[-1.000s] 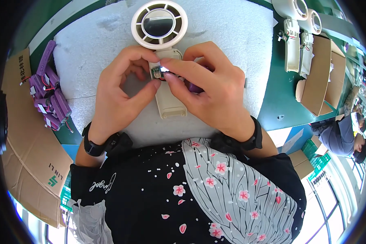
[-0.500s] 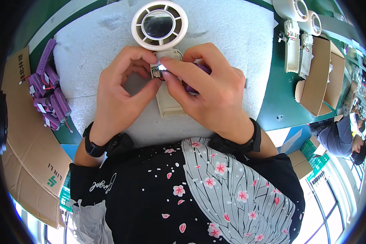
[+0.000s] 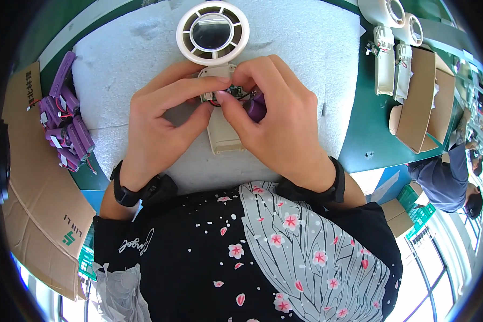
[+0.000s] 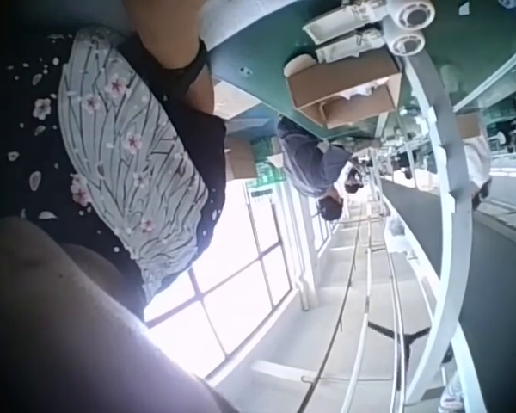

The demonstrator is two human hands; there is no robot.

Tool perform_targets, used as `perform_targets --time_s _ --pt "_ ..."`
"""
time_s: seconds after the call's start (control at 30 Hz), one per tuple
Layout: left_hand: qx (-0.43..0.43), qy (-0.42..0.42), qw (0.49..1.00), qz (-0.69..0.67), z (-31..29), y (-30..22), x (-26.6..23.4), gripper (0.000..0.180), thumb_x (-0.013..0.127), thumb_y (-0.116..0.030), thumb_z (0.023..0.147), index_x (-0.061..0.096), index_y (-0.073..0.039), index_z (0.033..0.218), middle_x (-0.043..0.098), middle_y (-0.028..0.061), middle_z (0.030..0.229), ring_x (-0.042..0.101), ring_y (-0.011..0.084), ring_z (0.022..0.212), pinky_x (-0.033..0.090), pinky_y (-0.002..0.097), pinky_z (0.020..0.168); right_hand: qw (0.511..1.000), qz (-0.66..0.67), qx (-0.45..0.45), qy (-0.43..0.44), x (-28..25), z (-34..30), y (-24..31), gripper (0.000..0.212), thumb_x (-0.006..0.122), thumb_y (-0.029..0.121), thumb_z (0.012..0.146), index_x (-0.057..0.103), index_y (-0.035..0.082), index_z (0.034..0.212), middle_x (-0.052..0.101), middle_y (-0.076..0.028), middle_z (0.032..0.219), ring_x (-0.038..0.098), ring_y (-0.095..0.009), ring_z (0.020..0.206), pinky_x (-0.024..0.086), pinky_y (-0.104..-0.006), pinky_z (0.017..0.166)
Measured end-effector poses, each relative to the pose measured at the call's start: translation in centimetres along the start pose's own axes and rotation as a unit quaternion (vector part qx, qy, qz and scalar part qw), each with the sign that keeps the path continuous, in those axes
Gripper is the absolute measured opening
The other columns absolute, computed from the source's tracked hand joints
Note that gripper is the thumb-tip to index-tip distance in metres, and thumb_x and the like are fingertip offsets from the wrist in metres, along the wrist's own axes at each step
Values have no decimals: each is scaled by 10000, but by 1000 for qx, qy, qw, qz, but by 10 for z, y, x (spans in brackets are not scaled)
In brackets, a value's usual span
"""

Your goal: The person connects a circuit board to a battery pack, tests it by pressing a button, and fits the components into a plastic fan housing. They then set the assembly aside and repeat the process with a second battery pack and fan housing.

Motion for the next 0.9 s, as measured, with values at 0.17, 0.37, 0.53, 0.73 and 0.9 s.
perform_targets --time_s 0.17,0.37,0.53,0.73,0.9 --pt "-1 7 999 34 0 -3 -1 373 617 111 694 715 -49 1016 649 121 1059 655 216 932 521 280 779 995 39 35 90 -11 4 0 326 762 51 715 557 38 969 550 -9 812 453 -56 613 375 -212 538" --pt "8 -15 1000 24 0 1 0 388 599 119 690 718 -51 1018 648 123 1051 652 215 921 520 278 772 923 257 140 249 -29 -4 -8 523 703 39 749 464 33 1214 559 -54 1002 525 -78 697 425 -215 603" --pt "15 -31 998 55 -1 2 -8 403 593 126 684 723 -57 1019 647 119 1042 648 192 870 521 270 732 887 336 187 255 -34 -8 -13 511 627 -8 804 456 17 1285 593 -98 1065 609 -119 777 490 -247 628" --pt "70 -17 989 130 1 -1 -9 409 604 120 687 728 -69 1029 644 111 1024 641 163 780 517 250 677 918 174 305 184 -44 -9 -6 357 645 -30 819 572 10 1166 641 -79 1040 640 -138 801 525 -269 632" --pt "81 -21 986 144 1 0 -7 401 610 114 692 731 -71 1027 639 107 1008 634 156 740 513 245 657 992 -99 31 65 -44 -17 -8 234 725 -31 742 669 -3 968 666 -77 995 650 -157 762 525 -267 626"
Point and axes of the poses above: each hand's wrist, its own z-axis towards the middle knuckle, its own x-axis out of the palm, y = z × x, the point moved 2 cm from there along z, towards the middle knuckle
